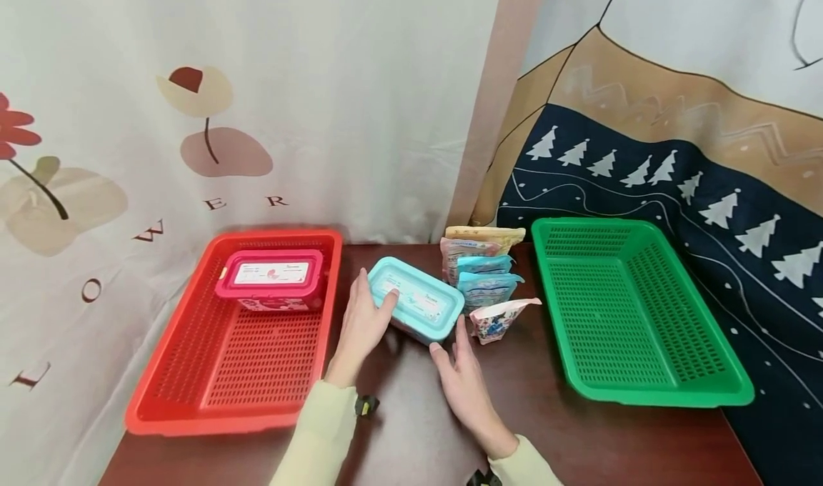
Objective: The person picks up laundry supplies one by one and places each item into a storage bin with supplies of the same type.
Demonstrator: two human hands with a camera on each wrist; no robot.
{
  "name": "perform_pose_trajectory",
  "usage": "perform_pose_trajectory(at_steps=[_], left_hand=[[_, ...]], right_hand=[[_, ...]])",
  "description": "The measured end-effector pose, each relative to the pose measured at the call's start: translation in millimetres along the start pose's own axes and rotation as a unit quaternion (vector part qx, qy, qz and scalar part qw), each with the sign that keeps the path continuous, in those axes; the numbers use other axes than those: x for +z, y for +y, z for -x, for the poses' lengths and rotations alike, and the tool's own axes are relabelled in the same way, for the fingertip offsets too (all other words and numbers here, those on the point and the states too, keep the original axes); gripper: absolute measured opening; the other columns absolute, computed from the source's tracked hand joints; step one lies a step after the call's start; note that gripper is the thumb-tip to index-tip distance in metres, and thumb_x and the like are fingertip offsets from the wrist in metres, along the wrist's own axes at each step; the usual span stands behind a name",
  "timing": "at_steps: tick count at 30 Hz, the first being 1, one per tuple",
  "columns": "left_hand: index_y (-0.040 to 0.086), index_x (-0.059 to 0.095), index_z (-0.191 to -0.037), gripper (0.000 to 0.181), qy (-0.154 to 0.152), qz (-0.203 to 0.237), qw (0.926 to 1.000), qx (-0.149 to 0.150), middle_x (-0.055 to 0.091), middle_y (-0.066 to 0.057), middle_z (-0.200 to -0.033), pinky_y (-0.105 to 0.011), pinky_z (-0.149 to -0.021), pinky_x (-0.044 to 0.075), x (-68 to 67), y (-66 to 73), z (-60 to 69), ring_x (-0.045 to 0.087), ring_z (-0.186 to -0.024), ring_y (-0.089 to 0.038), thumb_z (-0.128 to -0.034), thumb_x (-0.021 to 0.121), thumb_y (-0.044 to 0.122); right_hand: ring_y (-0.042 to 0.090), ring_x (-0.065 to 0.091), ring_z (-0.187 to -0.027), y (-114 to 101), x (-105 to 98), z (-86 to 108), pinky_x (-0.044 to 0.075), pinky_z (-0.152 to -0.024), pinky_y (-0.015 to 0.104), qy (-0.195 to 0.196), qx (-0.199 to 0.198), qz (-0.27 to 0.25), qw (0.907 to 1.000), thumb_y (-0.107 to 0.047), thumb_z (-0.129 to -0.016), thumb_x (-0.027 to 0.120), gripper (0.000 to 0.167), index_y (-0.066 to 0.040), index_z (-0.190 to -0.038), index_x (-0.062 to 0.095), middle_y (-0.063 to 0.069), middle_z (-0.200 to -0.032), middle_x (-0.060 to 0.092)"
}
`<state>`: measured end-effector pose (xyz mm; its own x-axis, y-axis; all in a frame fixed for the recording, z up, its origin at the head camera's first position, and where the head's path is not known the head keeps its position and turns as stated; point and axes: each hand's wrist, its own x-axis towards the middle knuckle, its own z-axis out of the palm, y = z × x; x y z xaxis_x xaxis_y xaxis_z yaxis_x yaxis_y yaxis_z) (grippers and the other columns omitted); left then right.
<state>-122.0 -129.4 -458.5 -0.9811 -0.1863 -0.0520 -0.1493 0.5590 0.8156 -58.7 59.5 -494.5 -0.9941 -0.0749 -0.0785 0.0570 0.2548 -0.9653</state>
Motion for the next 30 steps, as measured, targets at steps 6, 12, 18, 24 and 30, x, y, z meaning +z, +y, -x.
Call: perform_pose_trajectory(at_steps=[6,12,18,24,30], left_hand=[[-0.008,0.023,-0.160,0.083,0.014,0.010,0.9998,0.005,0.025,-0.027,-0.163,-0.056,-0.120,0.028,3.5,-1.9,13.7,0.031,-0.149,-0.043,-0.0986,0.063,0.031],[-0.008,0.022,-0.160,0.082,0.008,0.025,0.9996,0.006,0.016,-0.028,-0.166,-0.057,-0.121,0.025,2.5,-2.0,39.2,0.024,-0.152,-0.043,-0.0987,0.063,0.028],[-0.004,0.019,-0.162,0.082,-0.003,0.041,0.9992,0.000,0.012,-0.026,-0.168,-0.058,-0.121,0.025,-0.4,-6.8,60.1,0.024,-0.152,-0.041,-0.0997,0.064,0.025],[-0.002,0.017,-0.163,0.083,0.018,0.049,0.9986,0.010,0.011,-0.024,-0.169,-0.060,-0.121,0.023,0.1,-12.1,55.4,0.018,-0.154,-0.041,-0.1000,0.064,0.024],[0.002,0.017,-0.164,0.083,0.033,0.054,0.9979,0.015,0.012,-0.023,-0.170,-0.058,-0.122,0.021,7.1,-22.9,36.4,0.014,-0.156,-0.038,-0.1007,0.064,0.025]], right_hand=[[0.038,0.020,-0.154,2.1,-0.8,-2.2,0.026,-0.120,0.052,0.004,-0.014,-0.020,0.9997,-0.023,-0.107,0.056,0.078,0.004,-0.163,0.009,0.023,-0.170,0.008],[0.033,0.021,-0.154,2.4,-4.0,-5.8,0.023,-0.121,0.050,0.007,-0.028,-0.027,0.9992,-0.020,-0.107,0.056,0.078,0.004,-0.163,0.007,0.022,-0.170,0.009],[0.031,0.019,-0.155,2.4,-7.9,-8.5,0.021,-0.122,0.051,0.014,-0.019,0.000,0.9997,-0.023,-0.107,0.057,0.076,0.002,-0.164,0.012,0.020,-0.170,0.012],[0.034,0.013,-0.157,5.2,-13.0,-10.9,0.021,-0.122,0.055,0.028,-0.022,0.019,0.9992,-0.026,-0.107,0.058,0.078,0.001,-0.164,0.012,0.021,-0.171,0.010],[0.029,0.010,-0.158,7.6,-14.8,-15.6,0.017,-0.124,0.054,0.034,-0.016,0.034,0.9987,-0.030,-0.106,0.058,0.080,-0.006,-0.166,0.011,0.014,-0.172,0.008]])
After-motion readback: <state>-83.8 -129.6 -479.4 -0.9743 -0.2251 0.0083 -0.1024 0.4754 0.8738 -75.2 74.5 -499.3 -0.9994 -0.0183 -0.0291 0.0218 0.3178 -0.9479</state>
